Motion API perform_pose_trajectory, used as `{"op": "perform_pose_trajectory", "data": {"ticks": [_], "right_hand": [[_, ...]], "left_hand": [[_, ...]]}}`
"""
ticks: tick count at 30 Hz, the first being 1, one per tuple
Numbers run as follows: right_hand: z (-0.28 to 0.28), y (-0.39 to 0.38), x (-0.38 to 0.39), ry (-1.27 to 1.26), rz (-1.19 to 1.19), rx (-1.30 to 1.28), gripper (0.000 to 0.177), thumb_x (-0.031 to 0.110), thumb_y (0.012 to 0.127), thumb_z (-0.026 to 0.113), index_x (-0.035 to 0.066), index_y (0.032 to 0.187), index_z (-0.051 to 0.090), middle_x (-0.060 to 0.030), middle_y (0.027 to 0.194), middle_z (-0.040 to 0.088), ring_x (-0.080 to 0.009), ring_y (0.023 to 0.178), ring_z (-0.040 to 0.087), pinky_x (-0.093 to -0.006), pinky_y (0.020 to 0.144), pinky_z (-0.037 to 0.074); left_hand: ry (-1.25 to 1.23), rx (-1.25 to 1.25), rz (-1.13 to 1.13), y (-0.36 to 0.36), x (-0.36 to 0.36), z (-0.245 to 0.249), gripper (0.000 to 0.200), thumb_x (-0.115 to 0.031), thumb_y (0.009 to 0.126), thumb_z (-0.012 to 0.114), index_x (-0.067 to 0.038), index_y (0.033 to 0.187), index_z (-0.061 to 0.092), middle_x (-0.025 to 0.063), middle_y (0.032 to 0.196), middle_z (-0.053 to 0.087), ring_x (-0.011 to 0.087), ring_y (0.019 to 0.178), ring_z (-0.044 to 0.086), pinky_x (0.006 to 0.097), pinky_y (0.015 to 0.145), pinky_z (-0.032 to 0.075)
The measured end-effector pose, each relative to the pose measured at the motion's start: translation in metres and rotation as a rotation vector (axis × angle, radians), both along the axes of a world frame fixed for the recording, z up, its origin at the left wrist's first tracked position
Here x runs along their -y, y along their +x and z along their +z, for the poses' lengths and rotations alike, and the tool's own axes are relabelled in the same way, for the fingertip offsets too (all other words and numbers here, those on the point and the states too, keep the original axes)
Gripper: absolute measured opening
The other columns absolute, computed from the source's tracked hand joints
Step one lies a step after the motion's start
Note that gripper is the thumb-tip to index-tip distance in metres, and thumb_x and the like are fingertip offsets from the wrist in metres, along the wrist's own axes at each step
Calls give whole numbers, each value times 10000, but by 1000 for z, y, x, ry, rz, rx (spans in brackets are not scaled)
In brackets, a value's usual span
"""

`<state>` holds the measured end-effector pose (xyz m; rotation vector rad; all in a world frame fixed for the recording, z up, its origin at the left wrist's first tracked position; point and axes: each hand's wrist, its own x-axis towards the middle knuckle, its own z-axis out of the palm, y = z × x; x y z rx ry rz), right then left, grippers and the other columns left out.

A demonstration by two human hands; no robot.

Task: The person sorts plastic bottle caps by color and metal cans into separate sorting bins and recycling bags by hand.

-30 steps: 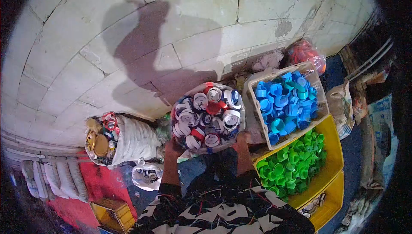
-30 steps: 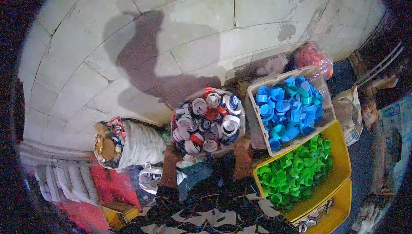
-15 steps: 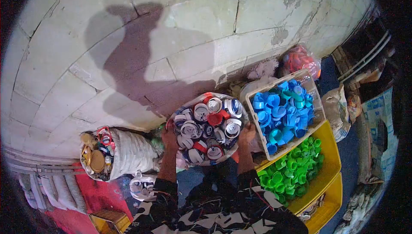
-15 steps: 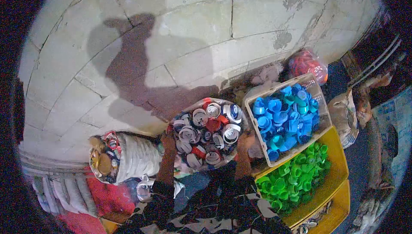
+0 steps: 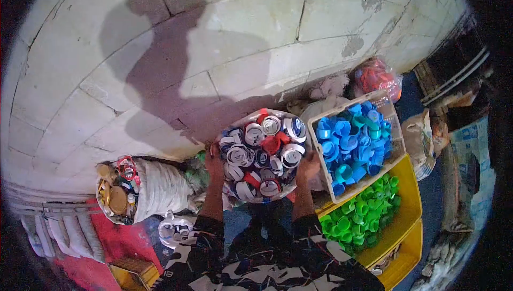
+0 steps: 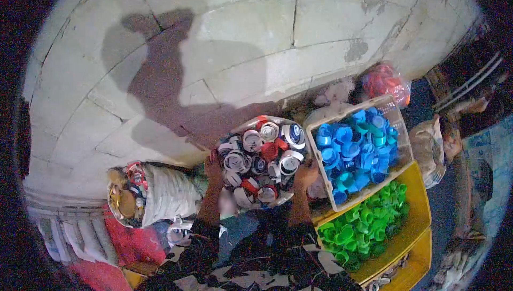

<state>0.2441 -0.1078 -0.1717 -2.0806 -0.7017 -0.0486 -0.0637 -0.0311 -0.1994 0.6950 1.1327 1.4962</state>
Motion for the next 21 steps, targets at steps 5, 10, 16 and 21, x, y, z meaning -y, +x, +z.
{"op": "perform_pose_trajectory", "data": {"ticks": [5,10,16,21], "right_hand": [[-7,5,13,96,-12,-306,259,134,886,518,-44,1036,632,-212,942,663,-327,882,628,-403,809,472],[-34,24,38,16,133,-452,339,208,911,508,-41,1111,621,-173,997,662,-286,904,616,-370,853,458],[-21,20,51,118,213,-374,282,163,864,558,-24,1062,632,-149,942,671,-289,885,621,-383,815,472],[42,-3,74,63,267,-192,316,201,828,627,31,1093,625,-211,992,638,-413,922,598,-480,818,463]], "left_hand": [[-152,-571,65,10,-9,-1,370,-259,935,552,34,1162,546,123,1135,610,201,1047,567,334,905,432],[-274,-575,231,31,8,64,436,-229,876,649,55,1162,485,146,1129,596,229,1001,579,339,897,443],[-140,-489,296,12,17,49,440,-267,842,688,50,1099,525,145,1059,602,254,962,574,365,883,443],[-70,-466,297,14,48,47,407,-206,815,707,16,1116,544,111,1036,587,232,943,546,353,851,440]]}}
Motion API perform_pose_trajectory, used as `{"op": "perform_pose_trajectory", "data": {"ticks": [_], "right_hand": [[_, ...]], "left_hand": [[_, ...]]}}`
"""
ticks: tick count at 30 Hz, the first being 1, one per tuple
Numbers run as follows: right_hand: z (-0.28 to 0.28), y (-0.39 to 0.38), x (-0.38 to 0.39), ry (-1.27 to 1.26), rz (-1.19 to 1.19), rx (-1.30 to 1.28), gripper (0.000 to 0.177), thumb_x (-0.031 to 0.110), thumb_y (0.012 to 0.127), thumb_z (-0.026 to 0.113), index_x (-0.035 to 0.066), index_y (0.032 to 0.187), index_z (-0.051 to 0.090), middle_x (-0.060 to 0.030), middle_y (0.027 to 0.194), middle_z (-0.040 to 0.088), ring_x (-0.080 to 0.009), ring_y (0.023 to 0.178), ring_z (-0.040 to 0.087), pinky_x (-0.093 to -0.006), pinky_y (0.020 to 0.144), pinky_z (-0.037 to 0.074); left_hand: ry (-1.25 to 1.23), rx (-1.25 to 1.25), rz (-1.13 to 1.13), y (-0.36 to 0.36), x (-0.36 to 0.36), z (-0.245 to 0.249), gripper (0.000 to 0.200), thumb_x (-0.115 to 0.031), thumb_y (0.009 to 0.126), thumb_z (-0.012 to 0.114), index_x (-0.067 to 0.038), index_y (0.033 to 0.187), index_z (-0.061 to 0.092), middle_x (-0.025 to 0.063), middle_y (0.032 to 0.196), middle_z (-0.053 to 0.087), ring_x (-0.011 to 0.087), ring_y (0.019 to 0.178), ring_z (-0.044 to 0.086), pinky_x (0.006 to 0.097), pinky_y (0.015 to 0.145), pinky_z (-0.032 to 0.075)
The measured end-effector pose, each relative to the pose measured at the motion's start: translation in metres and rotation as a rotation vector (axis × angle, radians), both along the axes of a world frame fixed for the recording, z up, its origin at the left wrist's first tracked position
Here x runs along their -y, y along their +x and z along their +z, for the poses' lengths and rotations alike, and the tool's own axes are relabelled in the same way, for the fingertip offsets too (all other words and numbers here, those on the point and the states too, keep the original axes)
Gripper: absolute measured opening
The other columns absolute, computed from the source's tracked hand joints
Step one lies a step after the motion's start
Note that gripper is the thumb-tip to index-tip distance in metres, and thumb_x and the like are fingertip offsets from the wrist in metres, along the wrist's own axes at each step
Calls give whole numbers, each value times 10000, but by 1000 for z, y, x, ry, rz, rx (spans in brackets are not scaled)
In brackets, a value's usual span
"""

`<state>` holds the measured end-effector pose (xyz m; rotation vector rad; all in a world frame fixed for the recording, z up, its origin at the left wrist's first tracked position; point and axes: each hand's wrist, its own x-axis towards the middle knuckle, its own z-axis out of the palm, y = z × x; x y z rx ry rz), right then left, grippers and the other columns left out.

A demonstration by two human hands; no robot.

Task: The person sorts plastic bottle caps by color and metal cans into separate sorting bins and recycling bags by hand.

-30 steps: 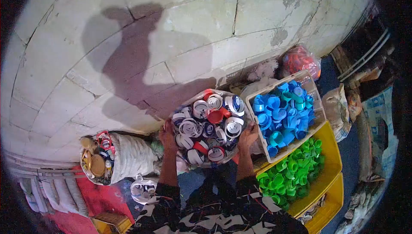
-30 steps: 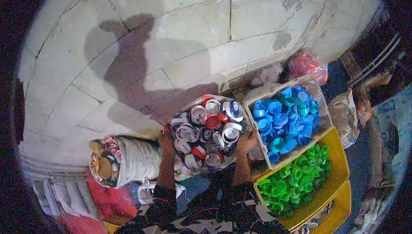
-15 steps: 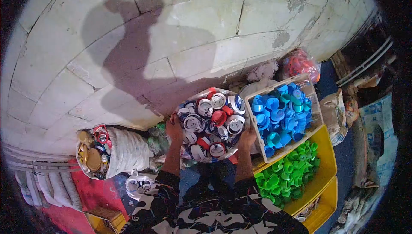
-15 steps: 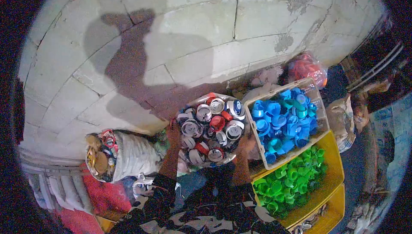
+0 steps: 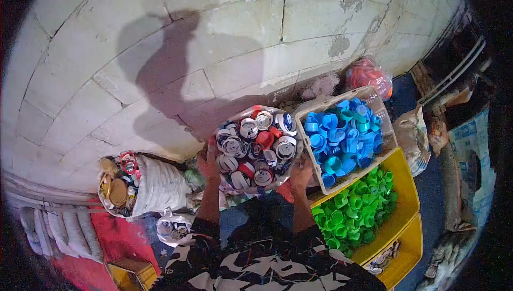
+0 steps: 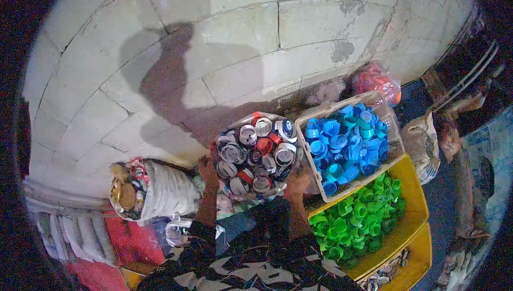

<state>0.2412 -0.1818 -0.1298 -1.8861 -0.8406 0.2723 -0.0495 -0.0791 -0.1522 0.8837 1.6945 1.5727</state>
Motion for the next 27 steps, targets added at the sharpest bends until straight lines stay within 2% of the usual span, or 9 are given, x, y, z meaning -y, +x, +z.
{"op": "perform_pose_trajectory", "data": {"ticks": [3,7,10,13,16,19,23,26,27], "right_hand": [[8,-4,4,34,51,333,281,181,805,643,46,1051,633,-195,950,629,-394,906,589,-479,788,462],[23,-14,6,-49,287,412,269,144,769,643,53,1022,635,-187,934,622,-379,890,579,-487,763,459],[49,-35,1,-18,508,361,269,58,719,639,54,988,632,-192,954,618,-397,912,564,-488,811,448],[47,-53,-17,-87,539,335,262,51,709,637,54,971,642,-196,918,617,-398,890,569,-485,808,450],[55,-62,-35,-11,553,350,189,54,736,622,38,924,637,-196,860,613,-400,839,574,-498,757,443],[83,-70,-61,2,561,403,138,42,759,590,31,893,624,-205,818,606,-406,789,574,-501,714,438],[80,-74,-103,1,605,536,184,31,741,583,34,919,633,-211,795,598,-409,776,575,-491,711,450],[72,-73,-128,-123,624,595,311,36,715,587,86,1014,658,-210,831,595,-403,826,583,-482,754,468],[69,-71,-136,-167,636,641,315,45,718,588,101,1019,662,-209,858,594,-401,843,584,-480,760,473]], "left_hand": [[23,-430,-22,-11,25,1,342,-264,808,694,-14,1021,600,156,995,607,298,921,567,411,820,441],[213,-890,-150,-9,35,40,330,-300,784,702,-40,971,623,191,960,616,359,929,566,458,791,434],[165,-984,-364,-2,24,78,359,-301,786,699,-39,1011,603,192,940,619,371,928,568,463,809,437],[173,-964,-456,18,1,106,407,-291,774,696,-41,1069,568,182,964,630,382,970,574,470,796,457],[-258,-944,-557,16,-23,89,450,-280,763,679,-67,1132,537,177,1004,634,396,984,584,477,776,476],[-89,-1054,-605,8,-40,58,435,-295,752,669,-93,1121,558,168,983,648,397,940,606,479,746,486],[-230,-777,-622,-8,-48,56,293,-275,749,671,-62,950,648,145,818,660,353,822,641,455,734,495],[-9,-699,-542,-21,-41,80,264,-247,728,717,-43,891,676,133,804,668,292,787,653,405,713,503],[-84,-578,-571,-25,-41,87,274,-242,724,732,-37,898,680,127,811,672,268,778,652,388,705,503]]}}
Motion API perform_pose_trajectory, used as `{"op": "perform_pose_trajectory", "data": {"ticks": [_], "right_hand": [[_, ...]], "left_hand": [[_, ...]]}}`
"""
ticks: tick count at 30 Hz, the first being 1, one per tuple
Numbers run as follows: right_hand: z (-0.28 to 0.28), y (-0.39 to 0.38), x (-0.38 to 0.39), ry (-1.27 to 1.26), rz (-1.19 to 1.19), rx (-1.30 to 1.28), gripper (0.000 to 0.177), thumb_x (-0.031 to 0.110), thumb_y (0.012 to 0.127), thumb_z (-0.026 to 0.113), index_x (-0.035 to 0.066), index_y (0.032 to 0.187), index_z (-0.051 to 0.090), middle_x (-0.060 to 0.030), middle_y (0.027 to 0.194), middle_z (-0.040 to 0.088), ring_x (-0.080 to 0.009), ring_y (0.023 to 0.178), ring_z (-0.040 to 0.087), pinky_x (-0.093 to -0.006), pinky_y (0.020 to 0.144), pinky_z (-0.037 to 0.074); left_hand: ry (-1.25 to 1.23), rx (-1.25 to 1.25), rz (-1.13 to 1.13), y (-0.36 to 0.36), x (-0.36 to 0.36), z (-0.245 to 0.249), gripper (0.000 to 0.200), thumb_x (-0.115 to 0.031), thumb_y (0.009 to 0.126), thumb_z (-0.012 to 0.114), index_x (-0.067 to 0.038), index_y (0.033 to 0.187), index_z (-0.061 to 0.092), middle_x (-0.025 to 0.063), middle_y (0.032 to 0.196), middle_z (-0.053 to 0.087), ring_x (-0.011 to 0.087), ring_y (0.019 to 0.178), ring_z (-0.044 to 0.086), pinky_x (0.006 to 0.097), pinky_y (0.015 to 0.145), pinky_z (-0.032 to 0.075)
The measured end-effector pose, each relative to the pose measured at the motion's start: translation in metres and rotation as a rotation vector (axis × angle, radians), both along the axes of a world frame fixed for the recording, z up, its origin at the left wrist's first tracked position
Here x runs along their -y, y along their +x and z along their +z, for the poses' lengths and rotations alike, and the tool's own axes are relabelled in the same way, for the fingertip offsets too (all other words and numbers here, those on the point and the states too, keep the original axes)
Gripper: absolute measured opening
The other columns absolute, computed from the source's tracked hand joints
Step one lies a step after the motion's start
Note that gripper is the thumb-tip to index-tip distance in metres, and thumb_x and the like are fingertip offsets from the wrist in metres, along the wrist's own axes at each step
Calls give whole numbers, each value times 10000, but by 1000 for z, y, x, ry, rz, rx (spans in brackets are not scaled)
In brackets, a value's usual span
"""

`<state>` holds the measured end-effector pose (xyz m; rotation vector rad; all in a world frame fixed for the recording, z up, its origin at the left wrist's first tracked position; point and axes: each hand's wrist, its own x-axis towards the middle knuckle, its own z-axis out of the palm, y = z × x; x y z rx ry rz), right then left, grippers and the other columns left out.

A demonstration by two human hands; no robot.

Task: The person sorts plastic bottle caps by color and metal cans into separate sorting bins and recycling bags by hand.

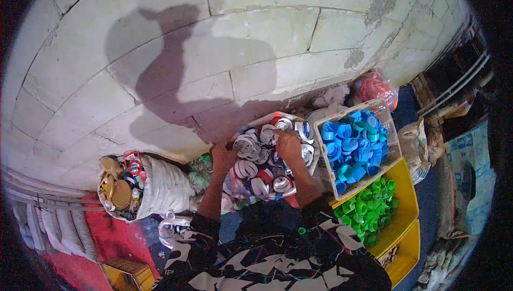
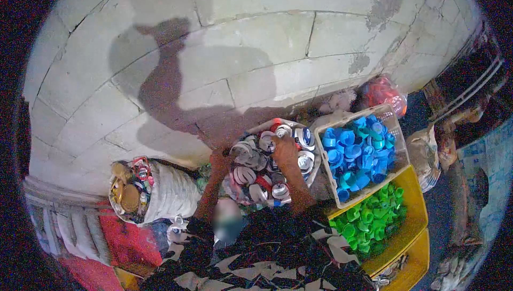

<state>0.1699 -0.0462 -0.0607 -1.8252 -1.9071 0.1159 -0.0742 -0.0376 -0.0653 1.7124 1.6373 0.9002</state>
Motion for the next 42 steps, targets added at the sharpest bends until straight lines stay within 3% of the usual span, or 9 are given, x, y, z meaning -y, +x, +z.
{"op": "perform_pose_trajectory", "data": {"ticks": [11,17,20,23,26,28,38,39,42], "right_hand": [[2,18,-31,-151,157,218,154,120,759,636,67,898,674,-207,898,612,-365,842,614,-456,703,516],[19,36,-14,-1,89,-302,239,230,763,682,26,880,640,-214,818,606,-397,811,597,-448,701,478],[14,46,5,15,-34,-399,192,156,784,699,-11,812,608,-135,690,597,-230,636,587,-340,598,463],[14,52,29,-110,-141,-841,144,139,825,675,24,779,601,-35,679,580,-114,608,535,-276,558,423],[17,48,54,-112,-168,-1204,96,158,873,643,80,835,601,31,715,578,-57,590,483,-225,554,394],[46,34,70,-127,-136,-1402,88,167,880,640,85,872,609,32,725,586,-53,611,485,-215,570,389],[78,11,113,13,-148,-510,289,34,729,697,8,1006,616,-208,927,639,-311,844,649,-380,701,497],[80,10,116,16,-149,-471,286,68,732,704,6,995,611,-202,924,640,-351,861,633,-410,730,495],[81,8,125,32,-207,-444,247,121,731,719,7,925,619,-190,884,633,-386,853,616,-432,743,496]], "left_hand": [[-256,312,-33,-14,5,15,344,-278,762,744,-36,1000,688,109,831,692,201,759,658,331,708,502],[25,51,-177,4,-9,23,280,-270,766,726,-62,951,695,147,840,684,264,765,666,359,721,504],[75,-85,-358,18,-25,24,287,-271,774,722,-55,959,683,146,812,682,259,756,668,360,743,510],[44,15,-639,34,-32,48,281,-260,780,723,-82,992,680,124,897,690,241,832,664,355,785,506],[-342,512,-623,58,-15,61,299,-247,765,743,-89,1010,675,89,994,674,220,945,631,379,865,471],[-222,841,-802,78,-16,29,268,-157,759,750,-58,995,673,66,1041,647,187,1008,583,401,957,410],[-678,1126,-759,99,18,36,191,-125,779,700,-46,949,660,47,1022,641,125,857,621,271,752,513],[119,550,-960,95,24,68,193,-137,811,677,-36,974,658,43,988,650,119,842,628,256,730,527],[-806,1270,-579,99,43,83,109,-83,784,677,1,850,657,73,895,649,166,737,643,262,648,545]]}}
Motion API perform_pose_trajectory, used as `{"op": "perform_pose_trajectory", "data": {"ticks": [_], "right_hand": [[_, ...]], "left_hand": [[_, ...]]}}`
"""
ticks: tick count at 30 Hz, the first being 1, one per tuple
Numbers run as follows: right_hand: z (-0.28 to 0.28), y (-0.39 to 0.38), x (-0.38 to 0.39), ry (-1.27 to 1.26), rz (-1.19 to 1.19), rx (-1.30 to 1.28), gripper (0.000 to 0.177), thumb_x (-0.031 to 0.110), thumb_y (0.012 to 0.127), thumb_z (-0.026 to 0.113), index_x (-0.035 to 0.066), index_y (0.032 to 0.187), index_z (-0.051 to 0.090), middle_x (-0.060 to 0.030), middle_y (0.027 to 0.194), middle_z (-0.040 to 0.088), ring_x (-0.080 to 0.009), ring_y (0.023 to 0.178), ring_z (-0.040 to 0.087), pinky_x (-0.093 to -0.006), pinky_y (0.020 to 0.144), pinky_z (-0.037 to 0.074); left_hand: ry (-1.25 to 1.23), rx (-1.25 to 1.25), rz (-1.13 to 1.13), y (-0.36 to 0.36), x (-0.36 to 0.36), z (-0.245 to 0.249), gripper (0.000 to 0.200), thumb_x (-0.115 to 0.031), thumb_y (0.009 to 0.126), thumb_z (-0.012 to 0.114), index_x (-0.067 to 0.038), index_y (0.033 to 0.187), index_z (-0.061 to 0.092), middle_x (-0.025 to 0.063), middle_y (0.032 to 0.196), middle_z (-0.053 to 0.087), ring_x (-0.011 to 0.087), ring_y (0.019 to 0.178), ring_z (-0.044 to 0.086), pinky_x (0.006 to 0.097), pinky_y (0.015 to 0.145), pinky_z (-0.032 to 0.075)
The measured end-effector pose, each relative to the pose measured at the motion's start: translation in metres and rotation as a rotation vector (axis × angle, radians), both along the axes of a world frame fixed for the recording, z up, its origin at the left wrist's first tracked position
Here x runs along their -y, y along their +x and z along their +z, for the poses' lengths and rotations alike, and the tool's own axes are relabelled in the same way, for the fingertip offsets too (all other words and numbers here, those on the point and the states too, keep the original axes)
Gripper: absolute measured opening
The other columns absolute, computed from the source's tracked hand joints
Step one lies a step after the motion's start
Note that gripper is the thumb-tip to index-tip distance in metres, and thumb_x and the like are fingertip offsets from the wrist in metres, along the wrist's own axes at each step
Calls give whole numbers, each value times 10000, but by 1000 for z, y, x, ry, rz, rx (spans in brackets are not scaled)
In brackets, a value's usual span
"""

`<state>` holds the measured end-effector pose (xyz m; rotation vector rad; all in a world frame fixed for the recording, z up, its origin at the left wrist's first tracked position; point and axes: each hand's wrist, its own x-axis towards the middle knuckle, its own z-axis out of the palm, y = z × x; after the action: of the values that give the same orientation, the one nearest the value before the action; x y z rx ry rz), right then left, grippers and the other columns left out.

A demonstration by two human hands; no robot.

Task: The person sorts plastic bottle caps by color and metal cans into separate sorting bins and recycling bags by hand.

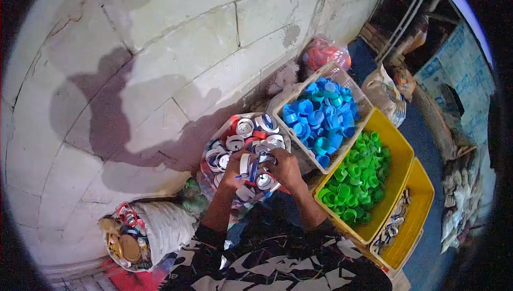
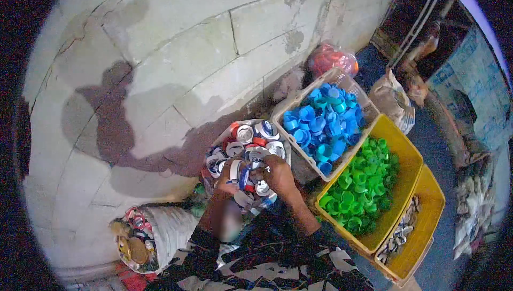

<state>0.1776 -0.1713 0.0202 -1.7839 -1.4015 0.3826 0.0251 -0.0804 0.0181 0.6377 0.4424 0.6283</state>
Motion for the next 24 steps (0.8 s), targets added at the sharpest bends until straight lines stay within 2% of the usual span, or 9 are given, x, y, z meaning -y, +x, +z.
{"op": "perform_pose_trajectory", "data": {"ticks": [1,6,7,10,11,14,16,19,24], "right_hand": [[1,1,5,-12,-21,-42,229,119,733,716,6,908,621,-188,878,632,-384,848,616,-430,737,497],[-3,12,37,47,-75,-41,188,82,746,679,12,916,643,-183,907,645,-374,834,633,-413,726,515],[-9,15,44,50,-109,1,202,65,759,656,18,955,644,-182,918,651,-367,830,641,-406,732,521],[-3,23,72,15,-156,101,226,62,746,652,25,969,642,-177,935,653,-373,826,642,-408,732,525],[-1,23,85,21,-218,127,216,20,740,634,48,953,660,-140,942,631,-343,845,618,-410,714,511],[25,32,131,35,-361,207,239,15,735,611,76,958,672,-120,920,633,-337,852,615,-406,726,511],[16,44,166,57,-503,358,240,6,730,593,81,940,679,-104,910,636,-318,840,612,-399,738,503],[-5,65,225,37,-708,375,208,-5,737,592,74,910,677,-94,888,643,-303,816,598,-398,736,487],[-14,89,359,13,-961,357,184,-3,732,624,87,885,674,-93,854,643,-316,809,592,-400,717,478]], "left_hand": [[-127,26,27,1,4,9,105,-68,796,668,-15,886,657,70,844,652,159,654,639,260,574,549],[578,-324,172,10,27,-10,152,-53,802,662,-38,953,662,26,793,654,115,651,627,249,550,520],[164,-145,109,17,32,1,143,-54,803,663,-41,946,664,22,791,653,110,648,624,245,546,514],[66,-198,26,36,46,-38,90,-83,800,684,-65,885,662,1,746,636,96,611,605,229,535,498],[328,-317,52,41,54,-48,83,-96,796,692,-69,868,660,-4,732,630,94,600,598,226,530,494],[194,-241,-134,71,71,-89,154,-214,775,730,-84,803,652,-22,681,601,93,551,569,221,487,467],[-78,-205,-238,89,103,-49,196,-263,766,739,-88,797,655,-24,677,599,96,542,566,224,470,460],[-167,-51,-413,122,148,-41,220,-227,785,678,-32,883,650,98,862,643,199,712,645,344,627,584],[-232,-37,-684,185,244,-75,195,-211,826,632,-55,943,625,102,1004,632,265,917,616,508,825,541]]}}
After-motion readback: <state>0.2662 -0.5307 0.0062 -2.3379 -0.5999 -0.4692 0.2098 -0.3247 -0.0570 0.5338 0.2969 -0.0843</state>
